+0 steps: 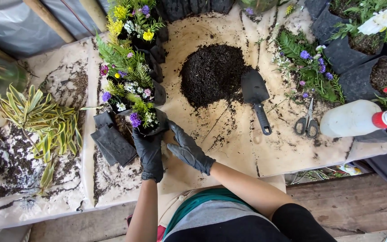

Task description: Potting flower seedlings into small plastic containers using soil and a hand trowel on a workbench.

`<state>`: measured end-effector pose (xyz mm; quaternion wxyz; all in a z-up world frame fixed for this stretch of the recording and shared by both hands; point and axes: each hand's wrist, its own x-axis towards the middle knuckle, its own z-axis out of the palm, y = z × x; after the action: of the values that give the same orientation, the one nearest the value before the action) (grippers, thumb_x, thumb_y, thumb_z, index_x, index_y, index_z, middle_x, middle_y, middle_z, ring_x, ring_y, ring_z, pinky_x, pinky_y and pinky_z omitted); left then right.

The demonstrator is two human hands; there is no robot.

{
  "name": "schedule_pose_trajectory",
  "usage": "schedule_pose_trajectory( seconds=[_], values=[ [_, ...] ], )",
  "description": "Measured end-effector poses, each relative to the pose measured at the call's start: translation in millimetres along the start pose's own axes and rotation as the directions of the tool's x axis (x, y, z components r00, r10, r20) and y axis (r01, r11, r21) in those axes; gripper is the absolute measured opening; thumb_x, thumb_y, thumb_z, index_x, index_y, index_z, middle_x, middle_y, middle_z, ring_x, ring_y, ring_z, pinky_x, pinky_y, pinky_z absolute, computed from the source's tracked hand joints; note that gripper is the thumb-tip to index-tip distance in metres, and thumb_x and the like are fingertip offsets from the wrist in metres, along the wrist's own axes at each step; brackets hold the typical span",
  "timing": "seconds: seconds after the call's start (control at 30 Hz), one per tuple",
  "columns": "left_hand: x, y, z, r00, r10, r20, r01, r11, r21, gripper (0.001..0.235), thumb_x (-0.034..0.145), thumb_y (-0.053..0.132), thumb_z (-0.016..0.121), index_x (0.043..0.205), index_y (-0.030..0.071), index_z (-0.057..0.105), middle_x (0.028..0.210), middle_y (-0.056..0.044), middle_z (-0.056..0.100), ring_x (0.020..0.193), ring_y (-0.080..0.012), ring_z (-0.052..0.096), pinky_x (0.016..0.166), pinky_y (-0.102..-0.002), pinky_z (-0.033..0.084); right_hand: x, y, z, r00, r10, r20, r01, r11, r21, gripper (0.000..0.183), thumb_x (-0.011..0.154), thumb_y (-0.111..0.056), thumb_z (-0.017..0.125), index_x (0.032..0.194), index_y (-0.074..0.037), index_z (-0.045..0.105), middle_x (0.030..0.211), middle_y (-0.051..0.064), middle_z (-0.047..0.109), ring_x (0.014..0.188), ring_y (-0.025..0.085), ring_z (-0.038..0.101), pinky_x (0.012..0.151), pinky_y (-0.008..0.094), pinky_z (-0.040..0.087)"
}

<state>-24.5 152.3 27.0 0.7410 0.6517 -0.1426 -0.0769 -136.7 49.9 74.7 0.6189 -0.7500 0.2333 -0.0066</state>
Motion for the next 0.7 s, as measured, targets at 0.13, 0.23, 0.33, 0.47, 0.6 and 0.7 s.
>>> schedule_pose_trajectory(
  seconds=[0.13, 0.23, 0.33, 0.47, 0.6, 0.7],
  values=[
    [12, -1, 12, 0.997, -0.009, -0.07, 0.025, 0.973, 0.231, 0.082, 0.069, -0.006, 0.091, 0.135, 0.021, 0.051, 0.134, -0.011, 0.067, 0.128, -0.0363, 0.061, 0.105, -0.054, 0.054, -44, -25, -37, 0.998, 0.042, 0.047, -0.056, 0.93, 0.362, 0.069, 0.099, -0.009, 0.059, 0.16, -0.026, 0.03, 0.165, 0.022, 0.029, 0.146, 0.05, 0.028, 0.112, 0.066, 0.04],
    [21, -8, 15, 0.995, 0.013, -0.101, 0.018, 0.956, 0.291, 0.083, 0.064, -0.011, 0.091, 0.13, 0.02, 0.052, 0.13, -0.012, 0.068, 0.124, -0.0379, 0.063, 0.102, -0.055, 0.057, -76, -48, -76, 0.979, 0.194, 0.06, -0.194, 0.806, 0.559, 0.06, 0.099, 0.0, 0.054, 0.155, -0.018, 0.041, 0.16, 0.028, 0.035, 0.148, 0.05, 0.03, 0.119, 0.059, 0.035],
    [31, -27, 7, 0.992, 0.047, -0.115, -0.026, 0.983, 0.181, 0.079, 0.063, -0.016, 0.09, 0.126, 0.015, 0.054, 0.126, -0.015, 0.069, 0.119, -0.039, 0.065, 0.094, -0.054, 0.062, -101, -14, -105, 0.988, 0.152, -0.034, -0.113, 0.85, 0.514, 0.047, 0.099, -0.007, 0.058, 0.145, -0.014, 0.055, 0.143, 0.023, 0.053, 0.141, 0.04, 0.047, 0.117, 0.052, 0.039],
    [46, -70, -12, 0.983, -0.113, -0.142, 0.043, 0.905, -0.423, 0.083, 0.055, -0.012, 0.086, 0.128, 0.015, 0.057, 0.128, -0.017, 0.067, 0.111, -0.0452, 0.067, 0.094, -0.059, 0.064, -126, 9, -144, 0.921, -0.143, -0.361, 0.221, 0.957, 0.185, 0.035, 0.099, -0.007, 0.061, 0.134, -0.008, 0.065, 0.12, 0.014, 0.073, 0.12, 0.025, 0.067, 0.105, 0.041, 0.052],
    [45, -79, -17, 0.989, 0.043, -0.141, -0.04, 0.999, 0.025, 0.081, 0.058, -0.019, 0.09, 0.125, 0.013, 0.058, 0.121, -0.02, 0.069, 0.11, -0.045, 0.067, 0.08, -0.061, 0.067, -127, 27, -178, 0.861, -0.092, -0.5, 0.137, 0.989, 0.054, 0.032, 0.098, -0.012, 0.065, 0.129, -0.011, 0.069, 0.117, 0.016, 0.074, 0.118, 0.03, 0.067, 0.101, 0.044, 0.053],
    [13, 1, 12, 0.983, -0.001, -0.185, 0.017, 0.997, 0.081, 0.084, 0.065, -0.015, 0.089, 0.133, 0.016, 0.051, 0.128, -0.02, 0.062, 0.117, -0.0455, 0.061, 0.089, -0.06, 0.06, -117, 20, -199, 0.721, -0.066, -0.689, -0.027, 0.992, -0.124, 0.026, 0.096, -0.019, 0.072, 0.122, -0.014, 0.074, 0.112, 0.019, 0.074, 0.115, 0.036, 0.068, 0.095, 0.049, 0.056]
  ],
)
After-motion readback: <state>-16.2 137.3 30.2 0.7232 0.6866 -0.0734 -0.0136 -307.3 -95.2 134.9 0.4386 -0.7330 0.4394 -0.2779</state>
